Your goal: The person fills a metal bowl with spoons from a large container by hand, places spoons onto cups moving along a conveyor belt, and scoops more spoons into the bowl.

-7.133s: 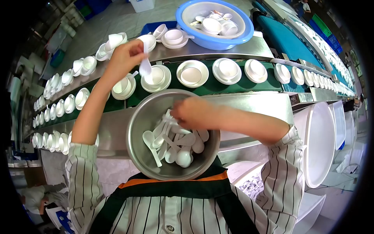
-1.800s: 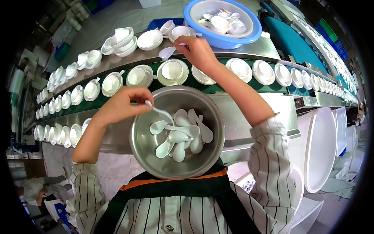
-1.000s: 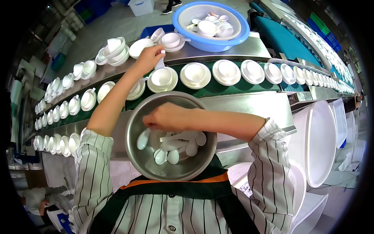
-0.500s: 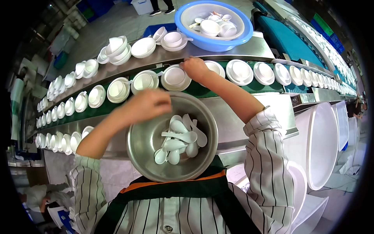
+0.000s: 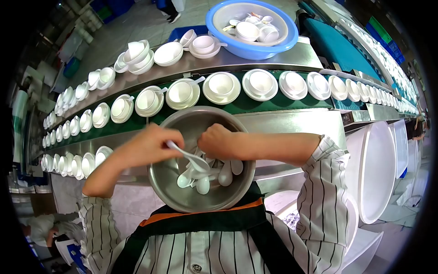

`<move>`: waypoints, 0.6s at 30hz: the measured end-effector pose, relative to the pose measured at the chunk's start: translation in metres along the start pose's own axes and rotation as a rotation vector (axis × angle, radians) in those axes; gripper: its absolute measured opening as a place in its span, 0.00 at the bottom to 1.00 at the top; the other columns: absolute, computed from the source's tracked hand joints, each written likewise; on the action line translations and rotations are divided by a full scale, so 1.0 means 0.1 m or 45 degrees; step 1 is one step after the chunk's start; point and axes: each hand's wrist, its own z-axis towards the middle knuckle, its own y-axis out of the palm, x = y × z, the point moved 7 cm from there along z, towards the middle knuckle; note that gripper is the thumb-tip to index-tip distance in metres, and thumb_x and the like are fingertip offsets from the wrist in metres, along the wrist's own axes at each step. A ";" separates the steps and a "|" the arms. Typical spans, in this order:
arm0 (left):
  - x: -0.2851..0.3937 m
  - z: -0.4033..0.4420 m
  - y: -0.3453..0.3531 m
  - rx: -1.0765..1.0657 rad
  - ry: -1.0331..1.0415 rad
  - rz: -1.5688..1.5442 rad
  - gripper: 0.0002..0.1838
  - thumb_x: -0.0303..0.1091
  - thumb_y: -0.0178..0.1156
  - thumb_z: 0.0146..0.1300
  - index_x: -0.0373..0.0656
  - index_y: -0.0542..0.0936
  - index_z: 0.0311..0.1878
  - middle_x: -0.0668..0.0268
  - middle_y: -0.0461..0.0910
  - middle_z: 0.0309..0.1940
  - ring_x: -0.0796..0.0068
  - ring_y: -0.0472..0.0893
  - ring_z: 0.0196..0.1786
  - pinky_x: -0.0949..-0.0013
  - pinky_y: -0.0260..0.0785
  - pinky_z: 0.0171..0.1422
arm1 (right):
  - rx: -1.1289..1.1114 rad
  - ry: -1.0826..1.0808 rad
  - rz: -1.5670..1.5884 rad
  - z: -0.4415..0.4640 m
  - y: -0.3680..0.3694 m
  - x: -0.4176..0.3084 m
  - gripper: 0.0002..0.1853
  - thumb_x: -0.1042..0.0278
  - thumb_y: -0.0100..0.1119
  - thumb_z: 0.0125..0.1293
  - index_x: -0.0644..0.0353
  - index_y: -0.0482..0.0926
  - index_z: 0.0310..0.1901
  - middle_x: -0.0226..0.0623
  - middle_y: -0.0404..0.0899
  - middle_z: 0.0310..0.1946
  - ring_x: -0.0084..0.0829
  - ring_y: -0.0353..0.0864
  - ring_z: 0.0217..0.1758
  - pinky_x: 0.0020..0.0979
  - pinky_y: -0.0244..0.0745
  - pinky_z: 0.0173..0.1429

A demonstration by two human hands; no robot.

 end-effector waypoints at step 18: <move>-1.01 1.69 -0.80 0.788 0.204 0.604 0.05 0.26 0.60 0.47 0.37 0.78 0.29 0.50 0.79 0.26 0.51 0.80 0.32 0.57 0.71 0.39 | 1.005 0.381 1.174 -0.30 -0.72 1.38 0.21 0.78 0.55 0.61 0.58 0.73 0.57 0.36 0.81 0.34 0.20 0.77 0.35 0.26 0.75 0.43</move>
